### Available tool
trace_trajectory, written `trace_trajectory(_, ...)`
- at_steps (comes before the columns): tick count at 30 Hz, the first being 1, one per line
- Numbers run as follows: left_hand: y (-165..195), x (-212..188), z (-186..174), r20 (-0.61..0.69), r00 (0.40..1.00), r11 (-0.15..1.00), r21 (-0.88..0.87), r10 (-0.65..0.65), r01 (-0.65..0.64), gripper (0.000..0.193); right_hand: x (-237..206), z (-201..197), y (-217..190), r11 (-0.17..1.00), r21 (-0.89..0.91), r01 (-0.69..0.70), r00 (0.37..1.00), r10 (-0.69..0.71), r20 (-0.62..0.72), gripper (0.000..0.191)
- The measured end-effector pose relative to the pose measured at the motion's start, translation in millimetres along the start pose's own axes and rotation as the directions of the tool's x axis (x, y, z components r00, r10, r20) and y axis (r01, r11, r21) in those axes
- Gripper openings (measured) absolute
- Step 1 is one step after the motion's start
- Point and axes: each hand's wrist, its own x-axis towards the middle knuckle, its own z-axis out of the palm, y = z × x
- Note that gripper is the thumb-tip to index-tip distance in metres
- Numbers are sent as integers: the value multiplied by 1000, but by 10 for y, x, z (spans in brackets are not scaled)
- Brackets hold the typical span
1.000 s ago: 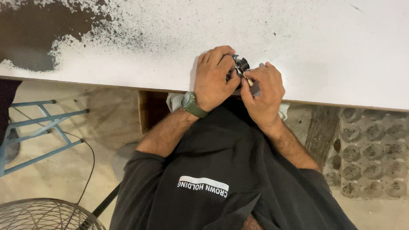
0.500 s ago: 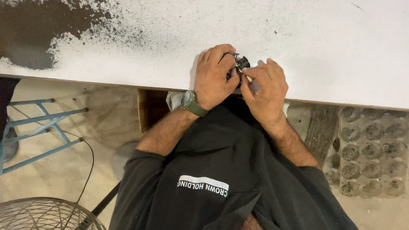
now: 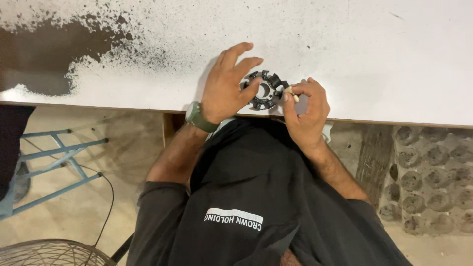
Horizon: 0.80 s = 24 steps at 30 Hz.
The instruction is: The person sits at a white workbench and scrapes dark powder and residue off small black rotor-like components using a small handheld scraper, working one component at a time. They rotate each part while scraping its surfaces and set finished parts aside on the bench.
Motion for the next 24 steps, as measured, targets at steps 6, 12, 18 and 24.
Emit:
trace_trajectory(6,142,153,97,87,992,993,72,89,-96,11,118,61,-114,995,-80,64,995,-57,80,22)
trace_trajectory(12,158,77,-45,120,981,969,177,153,-172,12,128,56,-134,996,-67,56,994,-49,96,20)
trace_trajectory(18,142,18,-110,205,974,979,158,95,-129,13,143,57,-145,995,-84,55,995,-47,93,21)
trace_trajectory(24,199,-8,-15,195,979,996,61,54,-67,13,158,57,-149,995,-86,59,994,-51,94,22)
